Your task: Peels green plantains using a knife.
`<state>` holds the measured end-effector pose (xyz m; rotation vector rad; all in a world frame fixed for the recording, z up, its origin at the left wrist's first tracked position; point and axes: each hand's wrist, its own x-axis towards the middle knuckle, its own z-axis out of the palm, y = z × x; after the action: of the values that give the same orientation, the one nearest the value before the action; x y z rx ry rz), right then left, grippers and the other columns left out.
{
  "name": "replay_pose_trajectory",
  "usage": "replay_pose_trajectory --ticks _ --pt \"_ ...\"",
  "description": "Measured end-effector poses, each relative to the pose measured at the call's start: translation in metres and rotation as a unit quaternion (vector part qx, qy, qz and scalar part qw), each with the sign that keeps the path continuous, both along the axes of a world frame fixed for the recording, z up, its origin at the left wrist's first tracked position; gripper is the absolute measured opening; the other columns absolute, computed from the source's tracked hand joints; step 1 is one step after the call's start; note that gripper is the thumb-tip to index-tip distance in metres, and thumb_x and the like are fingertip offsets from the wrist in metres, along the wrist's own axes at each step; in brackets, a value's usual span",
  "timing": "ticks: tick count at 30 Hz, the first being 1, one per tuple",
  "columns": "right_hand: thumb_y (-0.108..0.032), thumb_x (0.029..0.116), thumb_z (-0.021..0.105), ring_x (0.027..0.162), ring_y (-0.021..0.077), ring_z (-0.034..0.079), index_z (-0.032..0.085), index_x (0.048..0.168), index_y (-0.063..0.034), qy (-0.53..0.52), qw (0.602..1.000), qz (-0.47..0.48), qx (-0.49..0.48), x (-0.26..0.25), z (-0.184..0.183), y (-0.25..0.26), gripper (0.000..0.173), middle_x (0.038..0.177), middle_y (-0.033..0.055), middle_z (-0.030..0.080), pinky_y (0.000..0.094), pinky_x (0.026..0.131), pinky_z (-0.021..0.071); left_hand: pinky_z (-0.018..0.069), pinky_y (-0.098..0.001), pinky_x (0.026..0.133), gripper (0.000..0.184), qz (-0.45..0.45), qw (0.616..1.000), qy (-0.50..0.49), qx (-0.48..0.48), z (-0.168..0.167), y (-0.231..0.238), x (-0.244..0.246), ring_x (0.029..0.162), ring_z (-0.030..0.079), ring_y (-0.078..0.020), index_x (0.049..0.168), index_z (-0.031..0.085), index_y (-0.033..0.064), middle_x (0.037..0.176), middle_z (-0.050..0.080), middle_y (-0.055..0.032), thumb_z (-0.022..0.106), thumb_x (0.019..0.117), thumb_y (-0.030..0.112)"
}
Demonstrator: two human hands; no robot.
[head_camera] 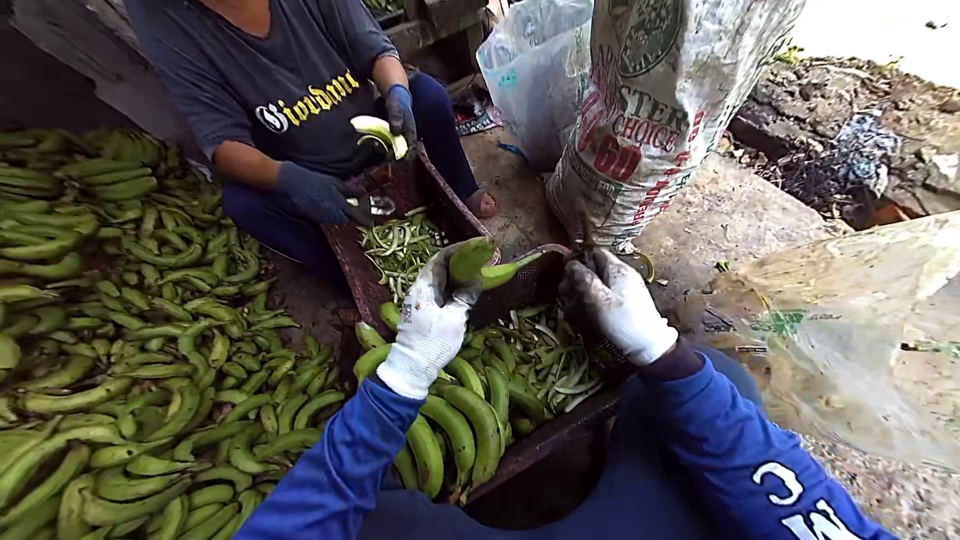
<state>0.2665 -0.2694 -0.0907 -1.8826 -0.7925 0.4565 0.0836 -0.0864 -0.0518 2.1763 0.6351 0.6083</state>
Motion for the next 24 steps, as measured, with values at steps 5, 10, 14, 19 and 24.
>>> replay_pose_trajectory --ticks 5,10,14,19,24 --pt "-0.044 0.1047 0.048 0.067 0.0168 0.068 0.064 0.121 -0.0158 0.029 0.996 0.078 -0.036 -0.03 -0.009 0.016 0.037 0.081 0.0023 0.07 0.0435 0.063 0.0599 0.0554 -0.0351 0.102 0.053 -0.021 0.999 -0.034 0.02 -0.003 -0.006 0.004 0.12 0.063 -0.0106 0.147 0.051 0.0151 0.138 0.061 -0.0037 0.069 0.0975 0.019" --pt "-0.043 0.1065 0.045 0.063 0.0158 0.067 0.065 0.112 -0.0138 0.077 0.988 0.115 -0.067 -0.037 -0.014 0.027 0.035 0.077 0.0029 0.068 0.0395 0.06 0.0586 0.0554 -0.033 0.103 0.052 -0.039 0.997 -0.071 0.016 0.003 -0.014 0.003 0.12 0.063 -0.0104 0.147 0.051 0.0118 0.138 0.061 -0.0035 0.068 0.0979 0.013" --pt "-0.048 0.105 0.047 0.077 0.0209 0.069 0.066 0.117 -0.0129 0.09 0.972 0.143 -0.161 -0.028 -0.035 0.03 0.041 0.089 0.007 0.07 0.0471 0.074 0.0577 0.0594 -0.0419 0.098 0.057 -0.035 0.983 -0.142 -0.115 0.025 0.003 -0.004 0.119 0.066 -0.0203 0.155 0.038 0.0138 0.14 0.061 -0.006 0.061 0.1042 0.026" --pt "-0.054 0.1045 0.044 0.109 0.0153 0.066 0.052 0.151 -0.0274 -0.05 0.987 0.151 -0.01 -0.035 -0.016 0.021 0.054 0.126 0.0022 0.068 0.0489 0.096 0.055 0.0606 -0.0382 0.073 0.043 0.024 0.897 -0.233 -0.375 0.026 0.022 -0.015 0.085 0.068 -0.0198 0.147 0.046 0.0174 0.102 0.067 -0.0087 0.038 0.1092 0.036" --pt "-0.047 0.1028 0.053 0.096 0.0108 0.066 0.063 0.132 -0.0122 -0.148 0.96 0.207 0.121 -0.065 -0.004 0.018 0.046 0.111 0.0034 0.069 0.0371 0.083 0.0594 0.0591 -0.0324 0.067 0.052 0.031 0.909 -0.157 -0.384 0.017 0.024 -0.01 0.075 0.065 -0.0146 0.133 0.06 0.017 0.091 0.067 -0.0051 0.031 0.109 0.054"
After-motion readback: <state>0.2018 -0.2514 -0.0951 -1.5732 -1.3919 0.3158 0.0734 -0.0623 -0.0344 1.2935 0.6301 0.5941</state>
